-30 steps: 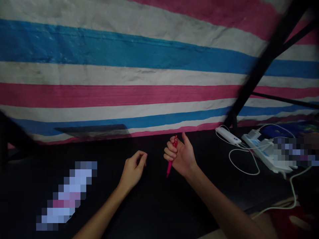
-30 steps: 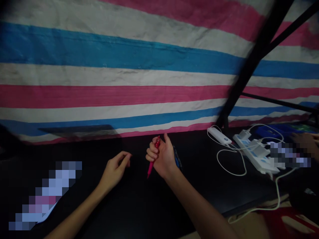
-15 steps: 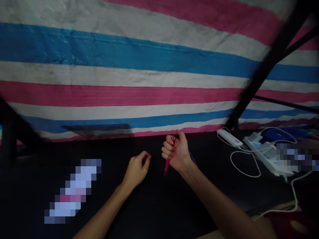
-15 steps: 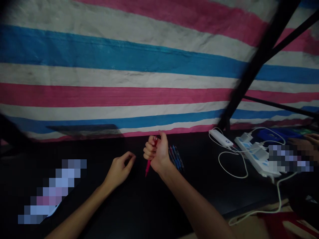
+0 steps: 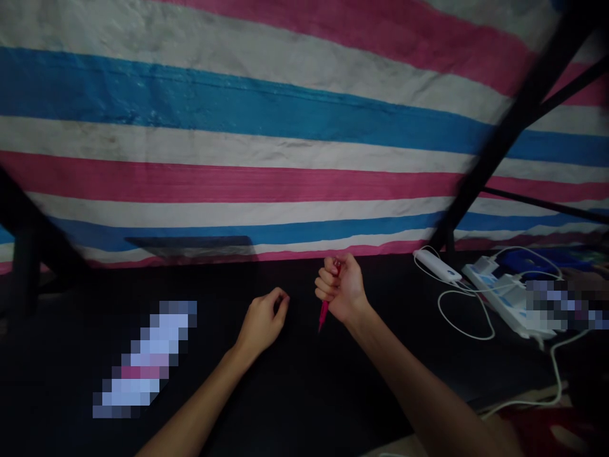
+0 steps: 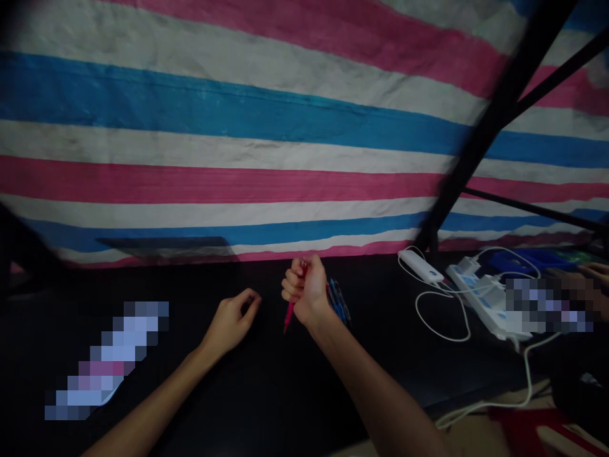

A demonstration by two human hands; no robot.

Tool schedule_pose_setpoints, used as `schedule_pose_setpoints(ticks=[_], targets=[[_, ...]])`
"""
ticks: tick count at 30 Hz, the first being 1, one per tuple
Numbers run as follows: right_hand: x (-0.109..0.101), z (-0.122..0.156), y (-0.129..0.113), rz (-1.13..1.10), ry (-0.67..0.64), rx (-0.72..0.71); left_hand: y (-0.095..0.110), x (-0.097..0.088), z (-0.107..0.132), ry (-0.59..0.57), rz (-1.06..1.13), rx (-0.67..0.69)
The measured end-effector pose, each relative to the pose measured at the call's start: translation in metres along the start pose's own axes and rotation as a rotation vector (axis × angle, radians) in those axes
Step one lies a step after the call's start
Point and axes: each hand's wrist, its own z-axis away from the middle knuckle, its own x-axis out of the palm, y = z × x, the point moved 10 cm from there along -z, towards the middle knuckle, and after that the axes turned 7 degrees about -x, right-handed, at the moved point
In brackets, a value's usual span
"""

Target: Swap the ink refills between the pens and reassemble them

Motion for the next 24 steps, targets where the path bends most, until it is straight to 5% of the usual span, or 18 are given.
schedule_pose_setpoints(ticks=[11,16,21,24], targets=[[-0.02,0.001,-0.008,0.095,-0.014,-0.022,0.002,0.001,0.0,-0.011,-0.014,0.017],[-0.084,-0.003,-0.042,0.347,0.166,-0.054,0.005,0.004,0.002,-0.033,-0.018,0.026],[-0.148,-0.009,-0.109,1.122,0.331,-0.276,0.008,0.009,0.004,-0.056,-0.03,0.035],[-0.175,-0.011,-0.114,1.318,0.379,-0.261,0.01,0.01,0.004,-0.063,-0.025,0.044]])
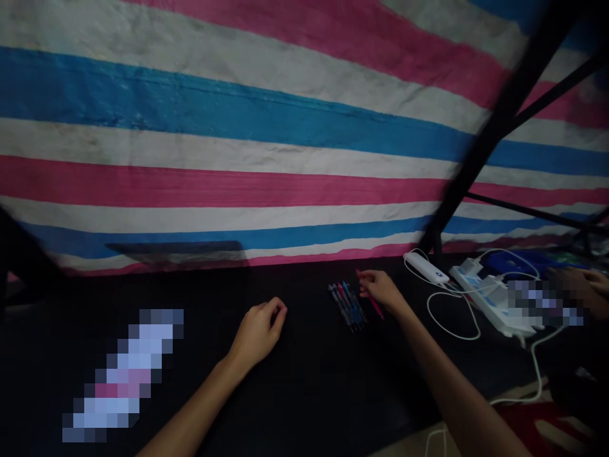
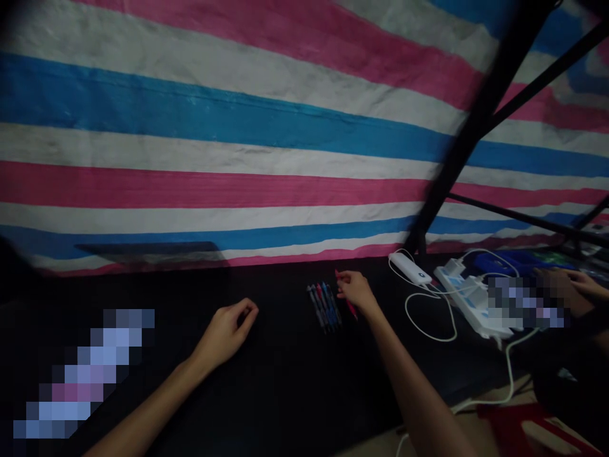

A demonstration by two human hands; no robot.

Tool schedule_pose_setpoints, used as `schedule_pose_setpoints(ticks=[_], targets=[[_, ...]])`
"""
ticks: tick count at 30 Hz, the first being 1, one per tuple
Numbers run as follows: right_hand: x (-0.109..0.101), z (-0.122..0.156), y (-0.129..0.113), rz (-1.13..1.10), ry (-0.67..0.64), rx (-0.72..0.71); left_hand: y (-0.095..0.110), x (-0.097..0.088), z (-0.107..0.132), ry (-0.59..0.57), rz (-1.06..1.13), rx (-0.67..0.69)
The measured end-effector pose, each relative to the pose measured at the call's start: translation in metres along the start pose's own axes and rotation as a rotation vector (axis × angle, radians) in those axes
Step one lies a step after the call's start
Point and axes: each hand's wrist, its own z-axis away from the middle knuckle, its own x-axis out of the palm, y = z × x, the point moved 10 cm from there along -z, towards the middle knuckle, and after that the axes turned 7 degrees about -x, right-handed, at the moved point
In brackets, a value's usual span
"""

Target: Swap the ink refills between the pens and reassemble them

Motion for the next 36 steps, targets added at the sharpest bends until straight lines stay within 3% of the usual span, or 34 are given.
schedule_pose_setpoints(ticks=[3,6,10,17,21,24,28,30,33,36], targets=[[-0.001,0.003,0.01,0.167,0.043,-0.022,-0.001,0.0,0.0,-0.002,0.0,-0.003],[0.0,0.009,0.005,0.378,0.085,-0.056,-0.003,0.001,0.0,-0.002,-0.011,-0.005],[0.007,0.012,-0.002,0.678,0.029,-0.092,-0.002,0.001,-0.001,-0.001,-0.021,0.006],[0.006,0.013,-0.004,0.532,0.025,-0.196,-0.004,0.002,-0.001,-0.013,-0.021,-0.008],[-0.002,0.013,-0.013,0.434,0.091,-0.276,-0.009,-0.004,-0.003,0.003,-0.023,-0.025],[-0.013,0.012,-0.017,0.352,0.174,-0.316,-0.014,-0.015,-0.006,0.056,-0.024,-0.055],[-0.025,0.015,-0.015,0.285,0.283,-0.329,-0.026,-0.046,-0.009,0.227,-0.127,-0.074],[-0.027,0.018,-0.016,0.277,0.322,-0.337,-0.041,-0.06,-0.011,0.276,-0.162,-0.116],[-0.025,0.022,-0.018,0.276,0.338,-0.356,-0.077,-0.079,-0.01,0.345,-0.156,-0.305],[-0.021,0.022,-0.02,0.311,0.325,-0.363,-0.097,-0.076,-0.01,0.319,-0.107,-0.406]])
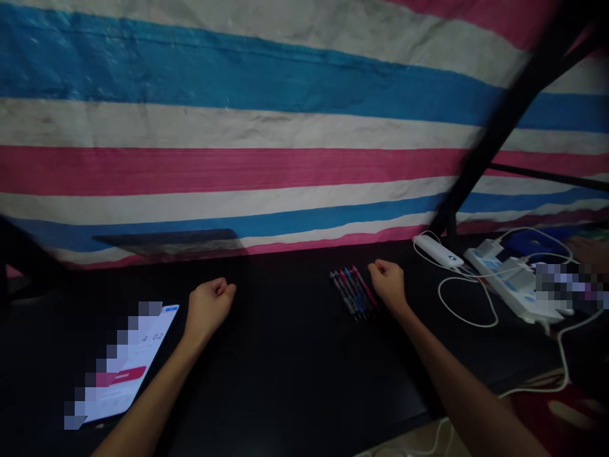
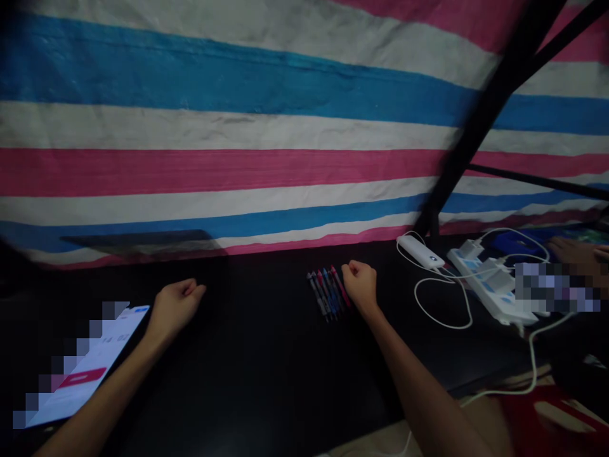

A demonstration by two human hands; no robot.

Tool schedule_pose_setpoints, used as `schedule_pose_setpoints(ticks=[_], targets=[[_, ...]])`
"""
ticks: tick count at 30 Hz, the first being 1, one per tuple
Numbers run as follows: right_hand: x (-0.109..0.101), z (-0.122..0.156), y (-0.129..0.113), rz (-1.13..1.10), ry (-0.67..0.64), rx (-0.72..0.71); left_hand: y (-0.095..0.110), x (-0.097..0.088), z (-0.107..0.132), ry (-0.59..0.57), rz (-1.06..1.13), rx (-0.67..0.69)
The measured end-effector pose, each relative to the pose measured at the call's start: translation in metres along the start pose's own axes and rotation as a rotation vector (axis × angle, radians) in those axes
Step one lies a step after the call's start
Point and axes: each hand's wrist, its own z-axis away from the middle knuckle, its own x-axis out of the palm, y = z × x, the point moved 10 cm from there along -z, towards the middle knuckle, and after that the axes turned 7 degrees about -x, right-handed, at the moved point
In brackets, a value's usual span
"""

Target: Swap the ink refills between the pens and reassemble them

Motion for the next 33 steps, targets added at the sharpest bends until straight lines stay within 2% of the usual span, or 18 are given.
schedule_pose_setpoints(ticks=[7,9,12,15,20,23,33], targets=[[0.016,0.001,-0.002,0.237,-0.162,-0.061,0.004,0.013,0.004,-0.05,-0.004,-0.002],[0.021,0.005,0.002,0.309,-0.223,-0.004,0.004,0.012,0.004,-0.041,-0.023,0.011],[0.035,0.02,0.007,0.397,-0.399,0.117,0.007,0.011,0.004,-0.027,-0.035,0.043],[0.046,0.038,-0.008,0.442,-0.506,0.136,0.016,0.012,0.007,-0.031,-0.038,0.114],[0.067,0.06,-0.055,0.537,-0.521,-0.077,0.044,0.011,0.019,-0.032,-0.044,0.307],[0.082,0.065,-0.077,0.517,-0.529,-0.219,0.055,0.01,0.025,-0.027,-0.038,0.388],[0.133,0.061,-0.142,0.24,-0.744,-0.666,0.06,0.019,0.029,-0.056,-0.051,0.449]])
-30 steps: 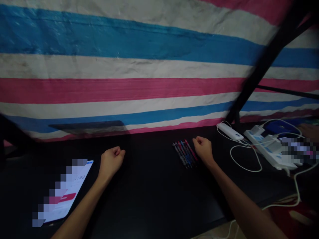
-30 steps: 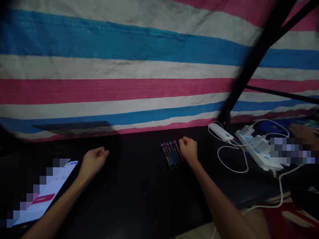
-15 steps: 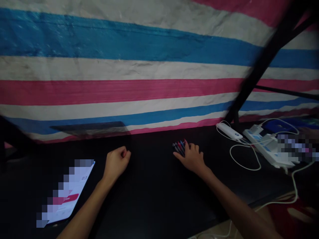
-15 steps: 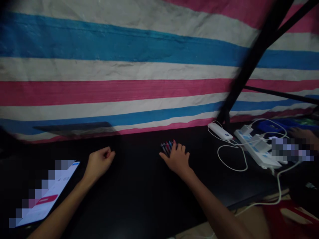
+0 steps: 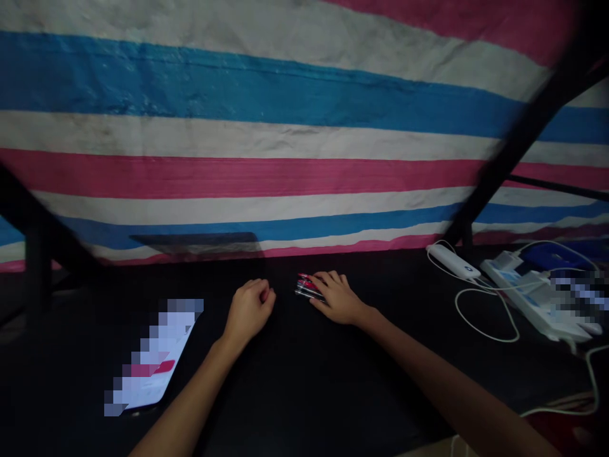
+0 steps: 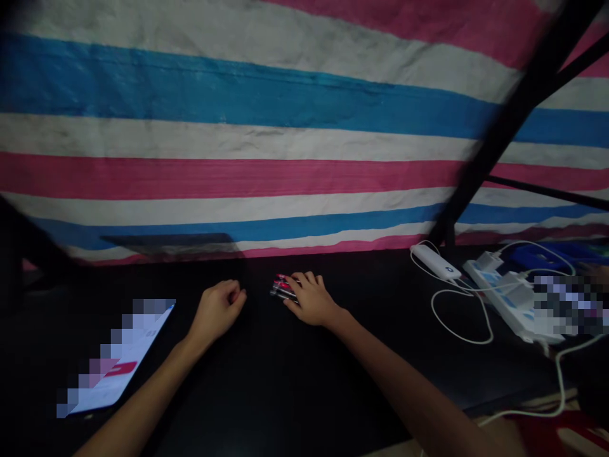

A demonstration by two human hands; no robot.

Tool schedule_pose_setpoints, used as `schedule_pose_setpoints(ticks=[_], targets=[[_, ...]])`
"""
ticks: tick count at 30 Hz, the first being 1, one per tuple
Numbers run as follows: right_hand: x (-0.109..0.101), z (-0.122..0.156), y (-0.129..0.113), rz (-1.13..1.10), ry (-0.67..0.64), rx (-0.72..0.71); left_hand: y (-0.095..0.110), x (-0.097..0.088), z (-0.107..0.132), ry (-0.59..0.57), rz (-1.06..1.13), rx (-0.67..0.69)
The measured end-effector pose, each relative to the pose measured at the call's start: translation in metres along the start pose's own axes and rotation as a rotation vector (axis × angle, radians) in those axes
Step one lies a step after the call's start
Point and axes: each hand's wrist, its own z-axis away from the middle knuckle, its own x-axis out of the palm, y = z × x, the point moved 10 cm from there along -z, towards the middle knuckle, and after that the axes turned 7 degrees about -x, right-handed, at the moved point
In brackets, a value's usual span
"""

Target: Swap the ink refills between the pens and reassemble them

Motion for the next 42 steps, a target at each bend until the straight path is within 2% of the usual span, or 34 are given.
schedule_pose_setpoints(ticks=[4,7,14,18,23,26,30,32,36,42], targets=[[0.011,-0.026,-0.022,0.017,-0.032,-0.156,-0.002,0.005,0.0,-0.023,-0.019,0.007],[0.016,-0.039,-0.029,0.032,-0.053,-0.23,-0.004,0.009,0.0,-0.039,-0.026,0.008],[0.01,-0.043,-0.033,0.045,-0.044,-0.281,-0.001,0.01,0.002,-0.046,0.028,0.047],[-0.012,-0.036,-0.023,0.002,0.072,-0.179,0.003,0.016,0.003,-0.125,0.033,0.058],[-0.033,-0.012,0.003,-0.041,0.178,-0.063,0.008,0.02,0.005,-0.212,0.033,0.086],[-0.036,0.007,0.037,-0.106,0.295,0.061,0.007,0.02,0.005,-0.252,0.026,0.101],[-0.036,0.04,0.097,-0.335,0.547,0.33,0.004,0.019,0.003,-0.257,0.029,0.106],[-0.035,0.05,0.114,-0.434,0.596,0.399,0.004,0.022,0.004,-0.269,0.014,0.112],[-0.04,0.054,0.115,-0.434,0.566,0.403,0.01,0.026,0.007,-0.282,-0.044,0.12],[-0.036,0.039,0.083,-0.402,0.453,0.26,0.014,0.029,0.009,-0.303,-0.086,0.113]])
